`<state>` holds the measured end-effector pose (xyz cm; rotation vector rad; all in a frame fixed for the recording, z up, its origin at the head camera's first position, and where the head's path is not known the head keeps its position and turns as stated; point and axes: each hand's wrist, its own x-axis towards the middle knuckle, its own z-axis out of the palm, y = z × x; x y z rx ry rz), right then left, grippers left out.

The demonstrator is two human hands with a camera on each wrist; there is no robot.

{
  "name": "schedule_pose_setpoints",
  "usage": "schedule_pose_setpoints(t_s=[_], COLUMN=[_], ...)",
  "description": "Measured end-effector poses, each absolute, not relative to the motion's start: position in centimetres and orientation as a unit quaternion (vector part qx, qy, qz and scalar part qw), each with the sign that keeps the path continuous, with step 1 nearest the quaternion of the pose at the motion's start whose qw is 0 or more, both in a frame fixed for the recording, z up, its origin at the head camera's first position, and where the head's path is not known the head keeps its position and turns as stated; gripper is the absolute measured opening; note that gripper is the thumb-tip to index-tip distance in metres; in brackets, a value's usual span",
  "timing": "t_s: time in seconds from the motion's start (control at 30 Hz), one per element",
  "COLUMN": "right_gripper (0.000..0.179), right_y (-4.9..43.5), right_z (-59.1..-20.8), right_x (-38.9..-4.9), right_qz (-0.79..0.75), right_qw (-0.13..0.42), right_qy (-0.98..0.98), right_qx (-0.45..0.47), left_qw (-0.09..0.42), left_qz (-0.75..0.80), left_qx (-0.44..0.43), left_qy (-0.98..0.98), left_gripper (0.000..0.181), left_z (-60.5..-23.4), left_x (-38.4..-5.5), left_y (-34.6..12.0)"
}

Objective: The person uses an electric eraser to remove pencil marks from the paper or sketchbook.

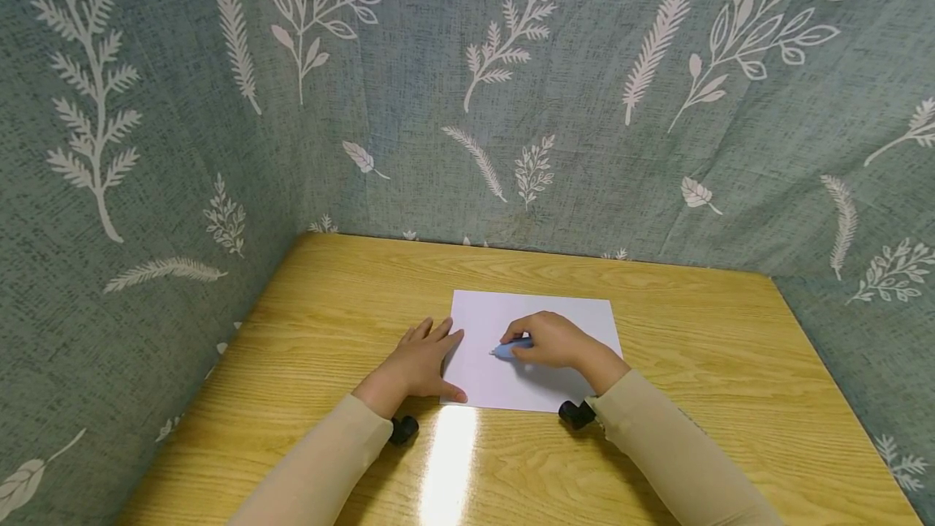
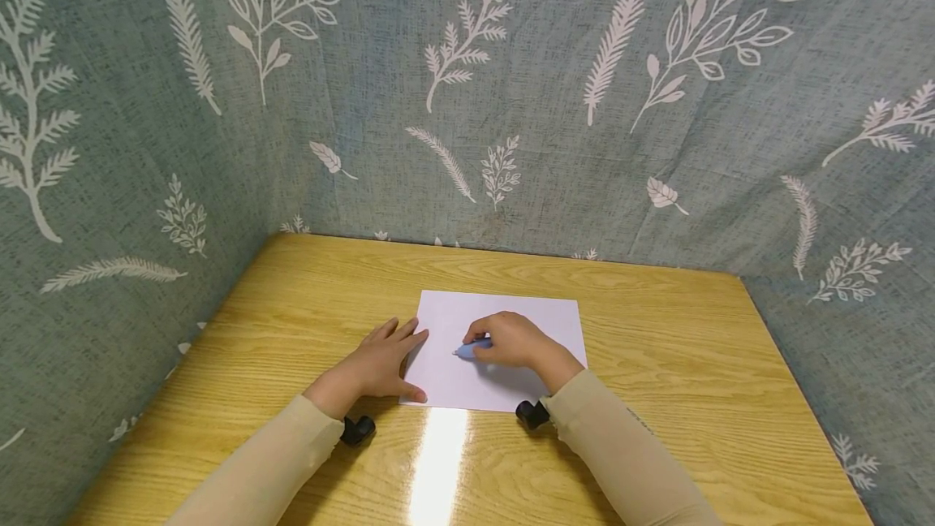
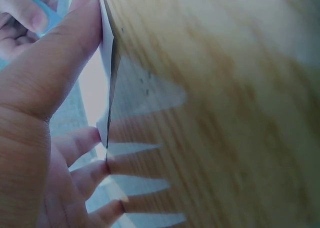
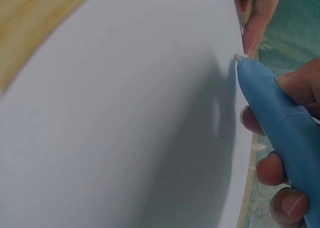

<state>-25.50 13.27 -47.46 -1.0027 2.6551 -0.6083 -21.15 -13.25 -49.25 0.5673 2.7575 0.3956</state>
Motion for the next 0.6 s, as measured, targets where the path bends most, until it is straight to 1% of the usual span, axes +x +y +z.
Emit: schedule_pose_setpoints(t_s=[0.6], right_gripper=[0.018], right_y=[13.04], right_z=[-47.75], right_x=[-25.55], right_qz=[-0.206], right_qw=[0.114], right_qy=[0.908], right_qx=[-0.347], left_qw=[0.147], left_qz=[0.135], left_qx=[0.203], left_qy=[0.959], left_gripper=[0.109], left_z=[-49.22], left_x=[-21.18], left_y=[-13.26])
